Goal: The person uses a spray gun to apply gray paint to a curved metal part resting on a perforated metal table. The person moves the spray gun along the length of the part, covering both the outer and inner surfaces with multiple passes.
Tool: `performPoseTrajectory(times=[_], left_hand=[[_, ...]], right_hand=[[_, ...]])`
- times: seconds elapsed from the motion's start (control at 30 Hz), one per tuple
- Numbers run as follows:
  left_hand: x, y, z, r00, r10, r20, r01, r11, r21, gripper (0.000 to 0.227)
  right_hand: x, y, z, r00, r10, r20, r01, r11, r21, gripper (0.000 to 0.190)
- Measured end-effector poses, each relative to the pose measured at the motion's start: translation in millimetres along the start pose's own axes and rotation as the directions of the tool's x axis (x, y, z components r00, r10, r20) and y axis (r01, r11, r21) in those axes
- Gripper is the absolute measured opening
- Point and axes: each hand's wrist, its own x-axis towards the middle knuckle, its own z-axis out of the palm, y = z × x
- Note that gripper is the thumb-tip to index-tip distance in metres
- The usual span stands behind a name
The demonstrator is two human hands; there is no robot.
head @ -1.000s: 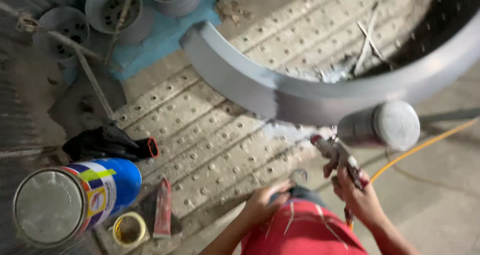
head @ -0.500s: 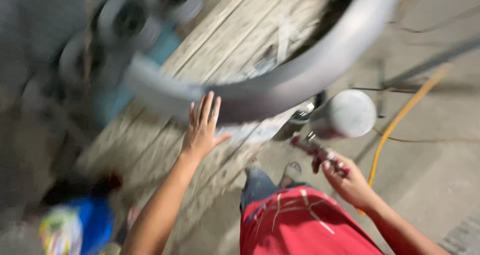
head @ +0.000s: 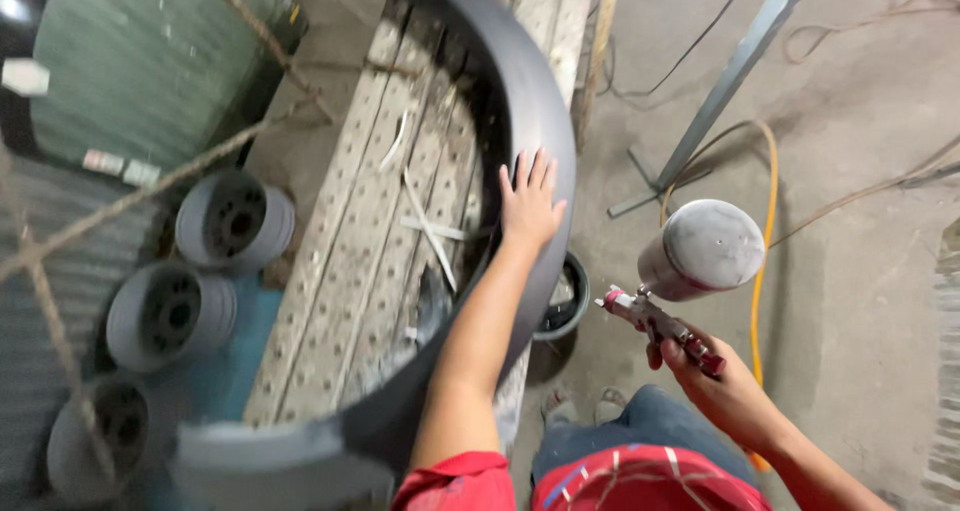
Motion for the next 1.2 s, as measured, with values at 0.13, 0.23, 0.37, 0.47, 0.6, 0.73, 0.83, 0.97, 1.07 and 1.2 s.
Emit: performPoseTrajectory(times=[0.13, 0.23, 0.37, 0.47, 0.6, 0.73, 0.83, 0.97, 1.07, 1.2], left_hand=[[-32.6, 9.0, -16.8, 0.962, 0.274, 0.005, -0.271, 0.949, 0.159, 0.083], [-90.5, -10.1, -29.0, 0.848, 0.511, 0.14, -0.512, 0.859, -0.032, 0.085], [-64.9, -45.0, -17.2, 0.733, 0.67, 0.118, -0.597, 0.717, -0.36, 0.076], [31.1, -66.5, 10.5, 0.842, 0.54, 0.009, -0.497, 0.781, -0.378, 0.061], [194.9, -122.2, 52.3, 0.954, 0.296, 0.047, -0.26, 0.896, -0.361, 0.058], [354.4, -231.7, 74.0, 0.991, -0.132, 0.007, 0.131, 0.975, -0.178, 0.049], [392.8, -255.5, 72.0, 0.91, -0.356, -0.212, 0.35, 0.934, -0.067, 0.053], [308.8, -174.2, 64.7, 0.981, 0.081, -0.176, -0.071, 0.996, 0.059, 0.058], [272.9, -158.0, 78.8, 0.941, 0.326, 0.093, -0.278, 0.9, -0.337, 0.055], [336.3, -228.9, 104.7, 0.984, 0.164, -0.065, -0.176, 0.921, -0.346, 0.053]], right_hand=[[40.7, -13.3, -10.3, 0.999, 0.052, 0.006, -0.052, 0.994, 0.1, 0.035], [84.8, -16.1, -24.7, 0.999, 0.049, 0.02, -0.051, 0.995, 0.083, 0.037], [165.1, -13.7, -41.6, 0.993, 0.103, 0.056, -0.104, 0.995, 0.011, 0.037], [238.2, -22.3, -48.7, 0.963, -0.25, 0.105, 0.241, 0.967, 0.087, 0.03], [318.2, -55.9, -75.3, 0.967, -0.165, 0.192, 0.171, 0.985, -0.013, 0.024], [389.4, -98.9, -101.8, 0.932, -0.197, 0.303, 0.238, 0.966, -0.104, 0.026], [429.9, -127.4, -106.5, 0.936, -0.153, 0.318, 0.221, 0.957, -0.189, 0.033], [468.8, -158.1, -110.2, 0.939, -0.057, 0.34, 0.164, 0.942, -0.294, 0.029], [494.9, -158.1, -113.6, 0.91, -0.149, 0.386, 0.241, 0.949, -0.202, 0.024], [533.8, -128.6, -122.2, 0.889, -0.24, 0.39, 0.317, 0.937, -0.146, 0.021]])
